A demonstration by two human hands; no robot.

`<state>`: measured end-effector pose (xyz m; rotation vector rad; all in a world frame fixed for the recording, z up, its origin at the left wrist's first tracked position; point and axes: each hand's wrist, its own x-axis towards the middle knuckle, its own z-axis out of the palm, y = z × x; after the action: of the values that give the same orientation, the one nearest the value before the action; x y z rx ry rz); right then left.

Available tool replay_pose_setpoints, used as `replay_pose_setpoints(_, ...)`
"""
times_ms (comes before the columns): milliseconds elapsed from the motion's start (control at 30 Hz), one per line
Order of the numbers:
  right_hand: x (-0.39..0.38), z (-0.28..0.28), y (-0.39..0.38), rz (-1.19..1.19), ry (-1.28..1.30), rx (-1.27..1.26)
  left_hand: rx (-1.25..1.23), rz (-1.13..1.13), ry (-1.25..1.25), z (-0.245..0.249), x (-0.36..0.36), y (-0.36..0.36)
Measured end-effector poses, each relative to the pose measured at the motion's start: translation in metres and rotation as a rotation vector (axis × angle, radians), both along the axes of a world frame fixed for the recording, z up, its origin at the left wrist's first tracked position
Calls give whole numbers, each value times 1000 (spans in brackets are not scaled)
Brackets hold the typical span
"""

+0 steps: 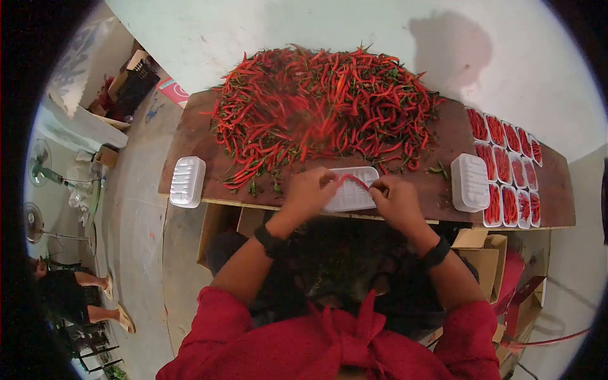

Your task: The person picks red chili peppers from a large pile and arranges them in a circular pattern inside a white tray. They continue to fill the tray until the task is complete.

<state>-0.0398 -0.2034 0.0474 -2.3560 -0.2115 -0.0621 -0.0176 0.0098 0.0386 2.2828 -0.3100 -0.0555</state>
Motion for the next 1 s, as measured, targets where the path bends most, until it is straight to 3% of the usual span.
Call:
replay_pose_setpoints(300, 9, -8, -10, 19, -23, -173, 292, -92, -268, -17, 15, -10)
replay_pose_setpoints(433, 8, -2, -9, 14, 16, -225, 329, -108, -223, -17, 17, -14)
replay_pose_setpoints(700, 9, -6, -12, 11, 26, -274, 393, -78, -426, -24, 19, -17)
replay_pose_setpoints(1000, 10, -3, -12, 5, 11, -296, 360, -103, -469, -23, 17, -15)
